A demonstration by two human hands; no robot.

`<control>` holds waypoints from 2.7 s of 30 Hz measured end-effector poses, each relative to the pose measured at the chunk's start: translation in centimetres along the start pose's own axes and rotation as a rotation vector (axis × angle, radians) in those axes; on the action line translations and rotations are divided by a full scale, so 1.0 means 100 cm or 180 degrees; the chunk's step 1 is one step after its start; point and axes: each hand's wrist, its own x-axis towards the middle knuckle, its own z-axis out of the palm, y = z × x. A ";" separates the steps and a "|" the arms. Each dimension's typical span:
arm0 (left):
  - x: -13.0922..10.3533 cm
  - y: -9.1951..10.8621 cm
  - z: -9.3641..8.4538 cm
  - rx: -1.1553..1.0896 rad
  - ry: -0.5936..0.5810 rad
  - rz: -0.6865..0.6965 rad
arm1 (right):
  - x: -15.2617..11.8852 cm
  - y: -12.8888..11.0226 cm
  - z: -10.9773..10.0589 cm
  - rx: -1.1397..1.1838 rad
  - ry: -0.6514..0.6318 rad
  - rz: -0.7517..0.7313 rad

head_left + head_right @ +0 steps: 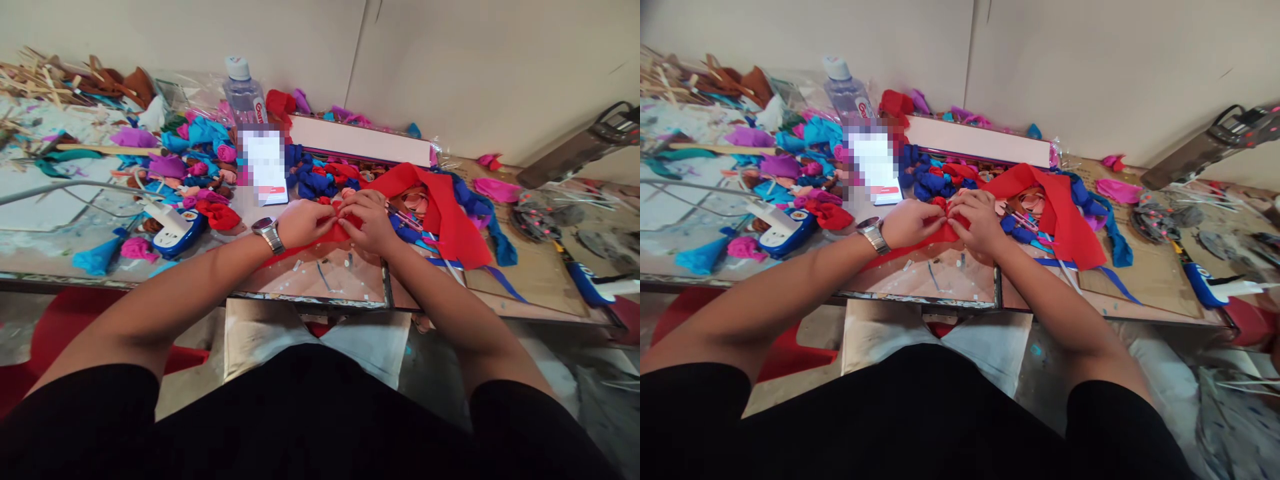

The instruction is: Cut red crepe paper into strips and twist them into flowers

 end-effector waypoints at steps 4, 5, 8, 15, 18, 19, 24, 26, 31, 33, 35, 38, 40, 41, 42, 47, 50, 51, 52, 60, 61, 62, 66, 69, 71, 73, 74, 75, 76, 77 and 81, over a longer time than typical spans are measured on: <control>0.000 -0.001 -0.001 0.0111 -0.0035 0.0097 | 0.001 0.004 0.000 0.0124 -0.0047 0.0025; -0.001 -0.001 -0.002 0.0130 -0.0049 0.0111 | 0.001 0.004 -0.001 0.0159 -0.0064 0.0011; 0.000 0.000 -0.004 0.0152 -0.0102 0.0159 | 0.002 0.002 -0.002 0.0192 -0.0119 -0.0024; -0.001 0.003 -0.004 0.0139 -0.0146 0.0188 | 0.003 0.000 0.001 0.0311 -0.0115 -0.0118; -0.001 0.001 -0.003 0.0149 -0.0149 0.0126 | 0.002 0.003 0.003 0.0312 -0.0039 -0.0076; -0.001 0.000 -0.003 0.0167 -0.0149 0.0092 | 0.002 0.004 0.004 0.0308 -0.0013 -0.0071; 0.000 -0.004 -0.003 0.0086 -0.0174 0.0017 | 0.001 0.006 0.005 0.0264 0.0119 -0.0188; 0.001 -0.004 -0.003 -0.0027 -0.0190 0.0015 | 0.001 0.006 0.006 0.0259 0.0184 -0.0202; 0.001 -0.004 -0.006 -0.0350 -0.0261 0.0028 | 0.001 0.008 0.007 0.0198 0.0125 -0.0050; 0.001 -0.005 -0.008 -0.0498 -0.0287 0.0020 | 0.001 0.008 0.006 0.0160 0.0074 0.0019; 0.001 -0.006 -0.008 -0.0645 -0.0323 -0.0010 | 0.001 0.007 0.004 0.0161 0.0066 0.0061; 0.002 -0.007 -0.009 -0.0804 -0.0381 -0.0064 | 0.001 0.002 0.000 0.0171 -0.0037 0.0054; 0.003 -0.007 -0.009 -0.0854 -0.0410 -0.0081 | 0.001 -0.001 -0.003 0.0128 -0.0130 0.0006; 0.003 -0.006 -0.009 -0.0874 -0.0427 -0.0079 | 0.001 -0.002 -0.003 0.0100 -0.0150 -0.0020; 0.003 -0.006 -0.009 -0.0897 -0.0444 -0.0075 | 0.001 -0.002 -0.004 0.0073 -0.0150 -0.0035; 0.004 -0.007 -0.009 -0.1034 -0.0558 -0.0081 | 0.001 -0.001 -0.003 0.0065 -0.0067 -0.0032; 0.004 -0.009 -0.009 -0.1166 -0.0577 -0.0162 | 0.001 0.000 -0.002 0.0071 -0.0017 -0.0084; 0.004 -0.010 -0.008 -0.1204 -0.0576 -0.0184 | 0.001 0.000 -0.002 0.0062 -0.0004 -0.0107; 0.004 -0.010 -0.008 -0.1239 -0.0582 -0.0199 | 0.000 0.000 -0.002 0.0052 -0.0001 -0.0137; 0.008 -0.015 -0.007 -0.1695 -0.0761 -0.0392 | 0.000 0.002 -0.002 -0.0026 0.0103 -0.0348; 0.008 -0.016 -0.007 -0.1761 -0.0782 -0.0410 | 0.000 0.002 -0.002 -0.0019 0.0114 -0.0364; 0.008 -0.016 -0.007 -0.1818 -0.0807 -0.0421 | 0.000 0.001 -0.003 -0.0015 0.0114 -0.0363; 0.009 -0.015 -0.007 -0.1904 -0.0713 -0.0500 | 0.000 -0.001 -0.005 -0.0019 0.0027 -0.0281; 0.009 -0.013 -0.008 -0.1849 -0.0592 -0.0556 | 0.000 -0.003 -0.006 -0.0028 0.0005 -0.0248; 0.009 -0.011 -0.009 -0.1807 -0.0559 -0.0559 | 0.000 -0.005 -0.007 -0.0058 0.0031 -0.0237; 0.009 -0.009 -0.010 -0.1758 -0.0507 -0.0581 | 0.000 -0.006 -0.007 -0.0081 0.0071 -0.0248; 0.009 -0.009 -0.010 -0.1736 -0.0490 -0.0598 | 0.000 -0.006 -0.007 -0.0091 0.0088 -0.0251; 0.008 -0.008 -0.010 -0.1729 -0.0477 -0.0614 | 0.000 -0.007 -0.007 -0.0103 0.0098 -0.0242; 0.008 -0.008 -0.010 -0.1743 -0.0467 -0.0626 | 0.000 -0.007 -0.007 -0.0117 0.0098 -0.0226; 0.008 -0.008 -0.010 -0.1774 -0.0471 -0.0629 | 0.000 -0.007 -0.007 -0.0131 0.0093 -0.0205; 0.007 -0.006 -0.008 -0.1859 -0.0460 -0.0598 | 0.000 -0.007 -0.006 -0.0149 0.0098 -0.0180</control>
